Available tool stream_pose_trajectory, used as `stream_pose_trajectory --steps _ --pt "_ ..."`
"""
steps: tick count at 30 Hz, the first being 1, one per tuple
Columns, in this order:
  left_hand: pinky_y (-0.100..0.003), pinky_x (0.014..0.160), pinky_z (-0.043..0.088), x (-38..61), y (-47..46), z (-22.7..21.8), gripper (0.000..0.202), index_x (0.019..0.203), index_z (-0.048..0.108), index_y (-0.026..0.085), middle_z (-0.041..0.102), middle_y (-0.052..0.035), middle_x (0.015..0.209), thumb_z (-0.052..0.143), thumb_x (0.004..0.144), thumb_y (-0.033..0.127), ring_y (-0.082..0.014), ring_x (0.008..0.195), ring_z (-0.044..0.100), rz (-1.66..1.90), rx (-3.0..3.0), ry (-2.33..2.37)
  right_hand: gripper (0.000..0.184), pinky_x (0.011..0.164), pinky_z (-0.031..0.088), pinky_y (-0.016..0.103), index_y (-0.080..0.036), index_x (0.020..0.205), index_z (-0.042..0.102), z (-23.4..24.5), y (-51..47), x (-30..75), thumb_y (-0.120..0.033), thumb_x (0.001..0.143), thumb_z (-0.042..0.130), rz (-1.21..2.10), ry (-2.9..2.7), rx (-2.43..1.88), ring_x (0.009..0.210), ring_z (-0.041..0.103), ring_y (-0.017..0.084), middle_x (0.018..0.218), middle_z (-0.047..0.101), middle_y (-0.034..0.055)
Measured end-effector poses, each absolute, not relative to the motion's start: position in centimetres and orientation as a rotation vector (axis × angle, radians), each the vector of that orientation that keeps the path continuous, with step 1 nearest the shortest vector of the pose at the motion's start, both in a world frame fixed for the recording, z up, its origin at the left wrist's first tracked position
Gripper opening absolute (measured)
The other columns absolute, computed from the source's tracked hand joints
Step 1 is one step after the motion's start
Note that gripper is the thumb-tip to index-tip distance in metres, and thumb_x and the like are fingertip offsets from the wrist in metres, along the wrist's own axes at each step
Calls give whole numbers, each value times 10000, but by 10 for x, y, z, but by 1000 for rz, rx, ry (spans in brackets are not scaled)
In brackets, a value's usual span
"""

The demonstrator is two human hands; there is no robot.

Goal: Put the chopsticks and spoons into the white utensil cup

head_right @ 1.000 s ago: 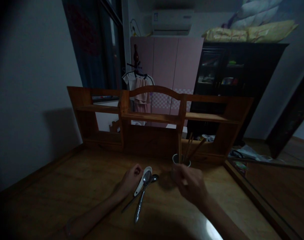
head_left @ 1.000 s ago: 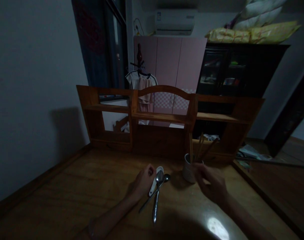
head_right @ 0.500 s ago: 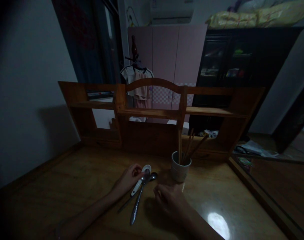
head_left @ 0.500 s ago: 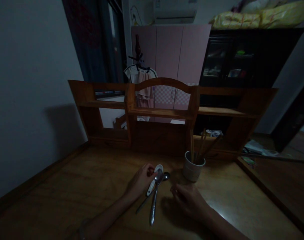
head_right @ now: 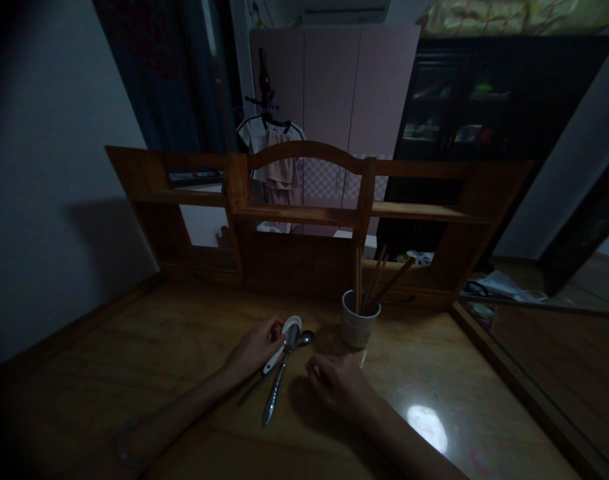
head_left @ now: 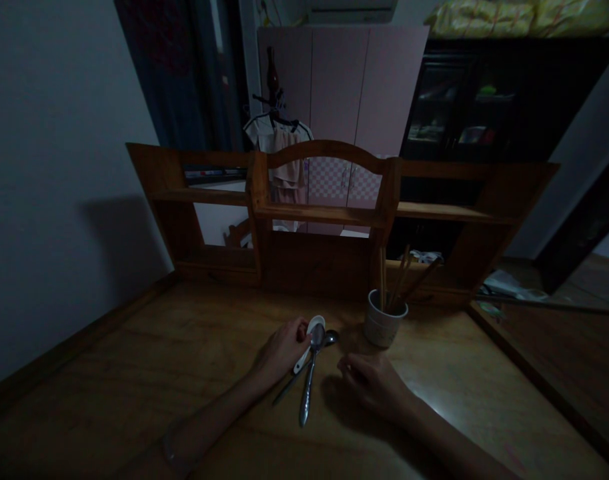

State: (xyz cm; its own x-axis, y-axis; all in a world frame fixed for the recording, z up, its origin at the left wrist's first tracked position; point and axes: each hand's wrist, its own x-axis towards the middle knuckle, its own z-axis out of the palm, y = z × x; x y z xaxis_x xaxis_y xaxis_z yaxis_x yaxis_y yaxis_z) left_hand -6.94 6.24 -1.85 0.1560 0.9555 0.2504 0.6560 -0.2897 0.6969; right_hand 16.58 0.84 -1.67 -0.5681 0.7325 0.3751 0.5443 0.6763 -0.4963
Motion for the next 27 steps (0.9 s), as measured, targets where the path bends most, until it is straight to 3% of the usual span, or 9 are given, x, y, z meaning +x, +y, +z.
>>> stream_pose_trajectory --steps 5,9,17,27 --pt "-260 775 456 -68 60 -12 289 1115 588 256 581 -43 1036 551 830 282 -183 909 587 1082 2001 1442 144 584 360 231 -166 877 570 -18 8 166 -150 944 444 451 -2329 -986 634 568 137 750 611 30" --pt "-269 841 452 -70 63 -16 300 1144 632 283 549 -50 1047 546 857 312 -185 956 579 1058 2047 1412 125 589 360 229 -173 892 567 -20 9 166 -122 923 457 457 -2331 -973 651 573 137 772 617 26" --pt "-257 742 445 -72 70 -34 259 924 719 230 543 -38 913 640 787 434 -179 841 566 997 2050 1457 124 580 353 231 -168 911 577 -18 8 167 -106 908 469 450 -2336 -959 640 569 133 765 617 26" --pt "-244 684 424 -71 72 -35 204 802 699 213 556 -29 872 691 733 405 -175 815 558 1000 2031 1474 127 566 349 231 -170 874 567 -17 8 166 -109 911 462 415 -2339 -966 627 569 133 745 610 23"
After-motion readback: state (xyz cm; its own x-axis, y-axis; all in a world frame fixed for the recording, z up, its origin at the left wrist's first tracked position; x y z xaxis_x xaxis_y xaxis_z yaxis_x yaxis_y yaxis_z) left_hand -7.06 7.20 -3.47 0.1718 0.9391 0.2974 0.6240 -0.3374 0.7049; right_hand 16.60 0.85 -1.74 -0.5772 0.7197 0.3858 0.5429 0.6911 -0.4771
